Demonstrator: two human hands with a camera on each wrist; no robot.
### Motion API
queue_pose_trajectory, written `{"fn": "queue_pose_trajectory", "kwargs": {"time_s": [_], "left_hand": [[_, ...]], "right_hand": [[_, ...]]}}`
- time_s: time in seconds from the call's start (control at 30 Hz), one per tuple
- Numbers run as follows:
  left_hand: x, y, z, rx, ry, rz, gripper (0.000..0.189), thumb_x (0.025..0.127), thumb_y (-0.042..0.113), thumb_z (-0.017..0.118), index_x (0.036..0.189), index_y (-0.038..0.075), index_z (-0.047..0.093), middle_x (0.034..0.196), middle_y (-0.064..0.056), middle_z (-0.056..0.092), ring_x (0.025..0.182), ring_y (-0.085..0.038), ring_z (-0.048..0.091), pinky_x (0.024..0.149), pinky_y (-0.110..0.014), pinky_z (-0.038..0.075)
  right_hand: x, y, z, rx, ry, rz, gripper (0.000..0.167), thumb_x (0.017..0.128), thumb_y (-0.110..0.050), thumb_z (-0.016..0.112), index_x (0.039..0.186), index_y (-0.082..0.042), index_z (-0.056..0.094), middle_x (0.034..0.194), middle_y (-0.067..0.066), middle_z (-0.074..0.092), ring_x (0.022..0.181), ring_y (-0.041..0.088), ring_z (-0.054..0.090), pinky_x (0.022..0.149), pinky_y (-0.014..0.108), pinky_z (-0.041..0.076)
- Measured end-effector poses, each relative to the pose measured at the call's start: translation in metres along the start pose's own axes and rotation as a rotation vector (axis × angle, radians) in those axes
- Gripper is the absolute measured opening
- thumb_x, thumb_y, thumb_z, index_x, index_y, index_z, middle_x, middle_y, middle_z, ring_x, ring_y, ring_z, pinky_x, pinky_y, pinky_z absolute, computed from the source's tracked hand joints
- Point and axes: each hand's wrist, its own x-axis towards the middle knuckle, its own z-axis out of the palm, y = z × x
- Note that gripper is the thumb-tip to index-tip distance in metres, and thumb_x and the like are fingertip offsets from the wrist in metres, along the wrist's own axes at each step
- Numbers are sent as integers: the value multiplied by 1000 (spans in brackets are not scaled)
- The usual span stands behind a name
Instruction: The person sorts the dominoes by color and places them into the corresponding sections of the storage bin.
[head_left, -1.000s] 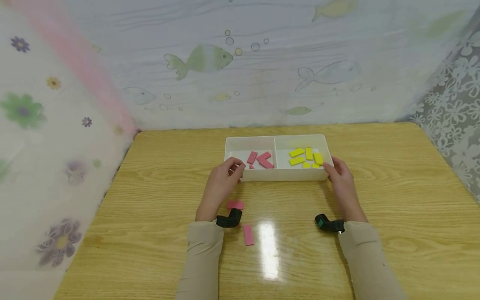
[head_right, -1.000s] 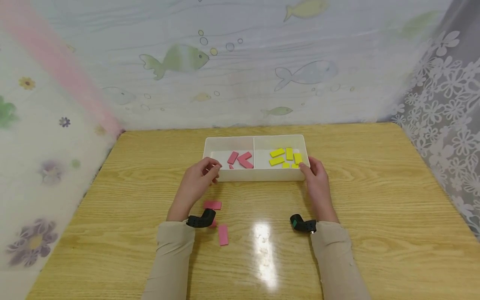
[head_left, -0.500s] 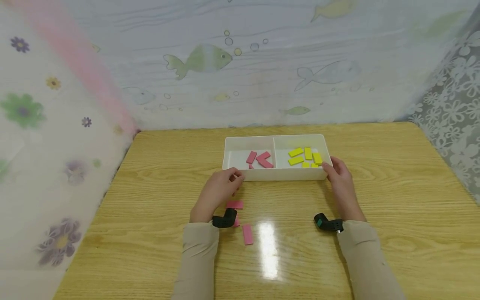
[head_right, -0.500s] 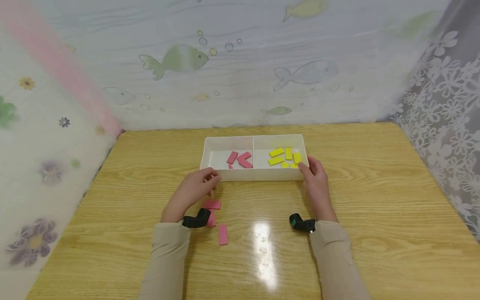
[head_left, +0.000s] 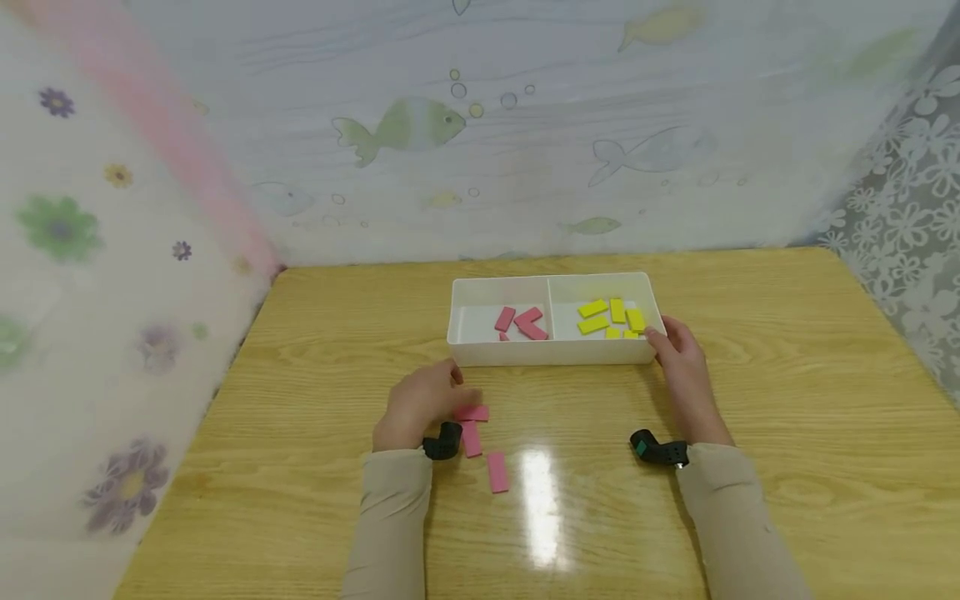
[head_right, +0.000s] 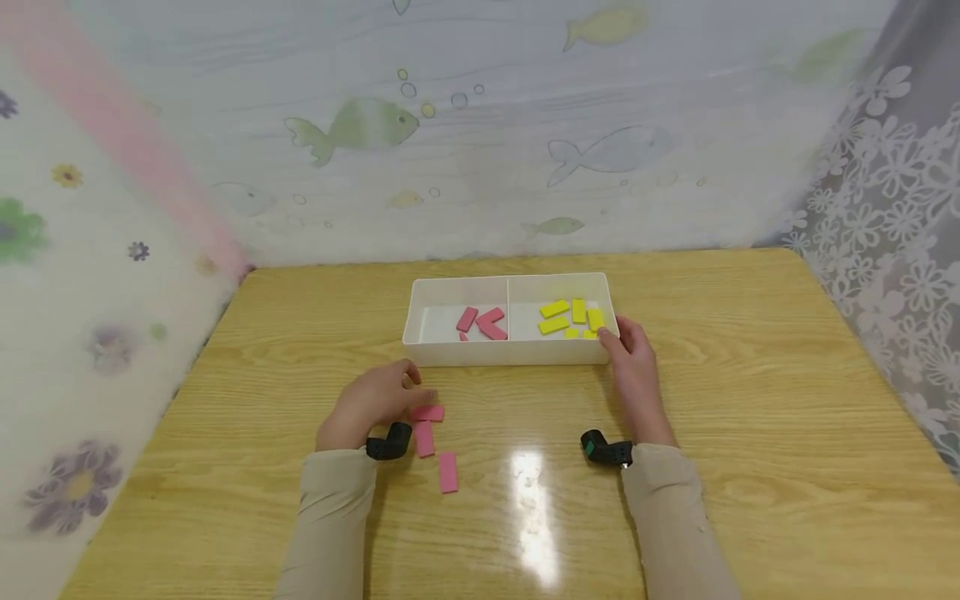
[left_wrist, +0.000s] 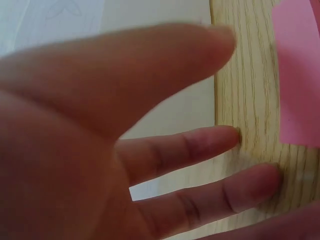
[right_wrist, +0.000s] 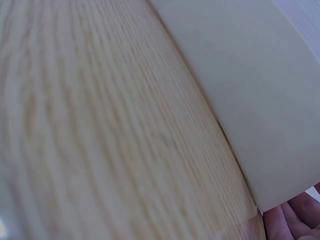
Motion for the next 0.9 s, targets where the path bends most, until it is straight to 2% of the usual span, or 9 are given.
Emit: {"fn": "queue_pose_trajectory", "kwargs": {"time_s": [0.1, 0.33, 0.43, 0.7, 0.9], "left_hand": [[-1, 2, 3, -5, -17, 11, 44, 73, 48, 64, 99, 14, 54, 78, 2, 57, 64, -17, 52, 56, -30, 38], [-2, 20, 13, 54, -27, 131, 37, 70, 41, 67, 93, 14, 55, 73, 3, 55, 62, -17, 50, 53, -30, 38], [-3, 27, 17, 68, -26, 162, 33, 70, 35, 68, 90, 14, 54, 72, 3, 53, 59, -17, 50, 51, -30, 38], [-2, 32, 23, 98, -13, 206, 23, 72, 24, 70, 83, 14, 52, 72, 1, 49, 59, -16, 47, 49, -28, 37], [0, 31, 25, 68, -14, 207, 17, 76, 21, 66, 76, 14, 51, 68, 2, 50, 51, -16, 49, 47, -28, 38]], "right_hand": [[0, 1, 0, -6, 1, -8, 65, 90, -43, 45, 141, -9, 22, 144, 9, 22, 128, 20, 25, 103, 41, 23], [1, 1, 0, -9, 2, 8, 67, 89, -45, 46, 141, -10, 22, 145, 8, 22, 128, 18, 24, 104, 40, 23], [1, 2, -1, -11, 0, 9, 67, 89, -45, 46, 141, -10, 22, 145, 8, 22, 129, 19, 24, 104, 40, 23], [1, 1, 0, -14, 7, 16, 67, 89, -45, 46, 141, -10, 23, 145, 7, 22, 129, 18, 24, 103, 40, 23], [2, 1, 0, -7, 4, 12, 66, 90, -44, 46, 141, -10, 23, 145, 8, 22, 129, 19, 24, 104, 41, 22]]}}
